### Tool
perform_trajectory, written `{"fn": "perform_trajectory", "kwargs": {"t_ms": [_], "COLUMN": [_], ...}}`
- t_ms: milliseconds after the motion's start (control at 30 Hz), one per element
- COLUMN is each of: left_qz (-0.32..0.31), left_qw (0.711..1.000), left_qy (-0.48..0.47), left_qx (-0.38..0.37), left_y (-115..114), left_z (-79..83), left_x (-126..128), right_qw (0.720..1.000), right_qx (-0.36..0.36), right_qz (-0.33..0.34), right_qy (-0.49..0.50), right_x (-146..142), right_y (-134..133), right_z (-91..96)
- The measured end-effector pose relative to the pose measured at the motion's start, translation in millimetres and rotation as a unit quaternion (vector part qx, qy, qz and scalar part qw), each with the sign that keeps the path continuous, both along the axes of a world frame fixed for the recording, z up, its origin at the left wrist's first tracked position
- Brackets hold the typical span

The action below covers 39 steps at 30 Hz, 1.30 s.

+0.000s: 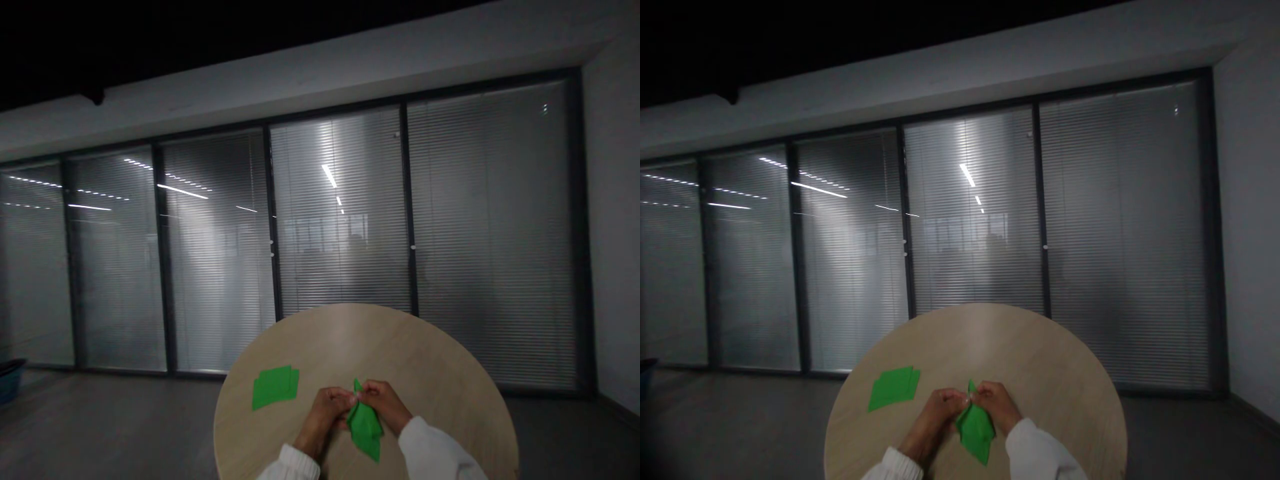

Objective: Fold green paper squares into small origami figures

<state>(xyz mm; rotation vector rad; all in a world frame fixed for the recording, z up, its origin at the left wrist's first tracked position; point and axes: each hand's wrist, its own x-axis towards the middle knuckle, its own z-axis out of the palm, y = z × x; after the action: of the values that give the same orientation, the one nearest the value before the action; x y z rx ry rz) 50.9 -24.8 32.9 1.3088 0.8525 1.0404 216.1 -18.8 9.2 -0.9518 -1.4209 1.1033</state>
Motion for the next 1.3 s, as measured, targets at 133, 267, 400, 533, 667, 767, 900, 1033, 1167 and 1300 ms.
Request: {"fn": "perform_trajectory", "kwargs": {"t_ms": [133, 267, 400, 533, 667, 767, 900, 1033, 1167, 1300], "left_qz": [-0.004, 0.006, 0.009, 0.010, 0.026, 0.033, 0.047, 0.042, 0.030, 0.006], "left_qw": [1.000, 1.000, 1.000, 0.999, 0.999, 0.998, 0.996, 0.996, 0.996, 0.996], "left_qy": [-0.011, -0.005, 0.026, 0.035, 0.041, 0.053, 0.065, 0.045, 0.033, 0.053], "left_qx": [-0.009, -0.028, -0.011, 0.035, 0.023, 0.025, 0.042, 0.057, 0.076, 0.066], "left_y": [0, 3, 8, 11, 8, 6, 6, 7, 7, 7], "left_z": [1.8, -2.0, -6.2, -5.0, -0.6, 2.0, 3.0, 4.5, 3.8, -1.5], "left_x": [0, 0, 1, 2, 4, 4, 4, 3, 2, 3], "right_qw": [1.000, 0.999, 0.999, 0.999, 0.999, 0.999, 0.999, 0.999, 1.000, 1.000], "right_qx": [-0.010, 0.001, 0.017, 0.010, 0.013, 0.027, 0.029, 0.012, 0.006, 0.007], "right_qz": [-0.014, -0.037, -0.041, -0.030, -0.027, -0.027, -0.030, -0.034, -0.023, -0.004], "right_qy": [0.013, 0.024, 0.023, 0.014, 0.014, 0.003, -0.008, -0.010, 0.000, -0.006], "right_x": [0, 1, 1, -1, -1, 0, 1, 0, -1, -1], "right_y": [-3, 1, 3, 0, -4, -6, -7, -5, -5, -7], "right_z": [4.1, 1.3, 0.5, 3.7, 6.7, 8.6, 9.8, 8.5, 7.8, 9.8]}}
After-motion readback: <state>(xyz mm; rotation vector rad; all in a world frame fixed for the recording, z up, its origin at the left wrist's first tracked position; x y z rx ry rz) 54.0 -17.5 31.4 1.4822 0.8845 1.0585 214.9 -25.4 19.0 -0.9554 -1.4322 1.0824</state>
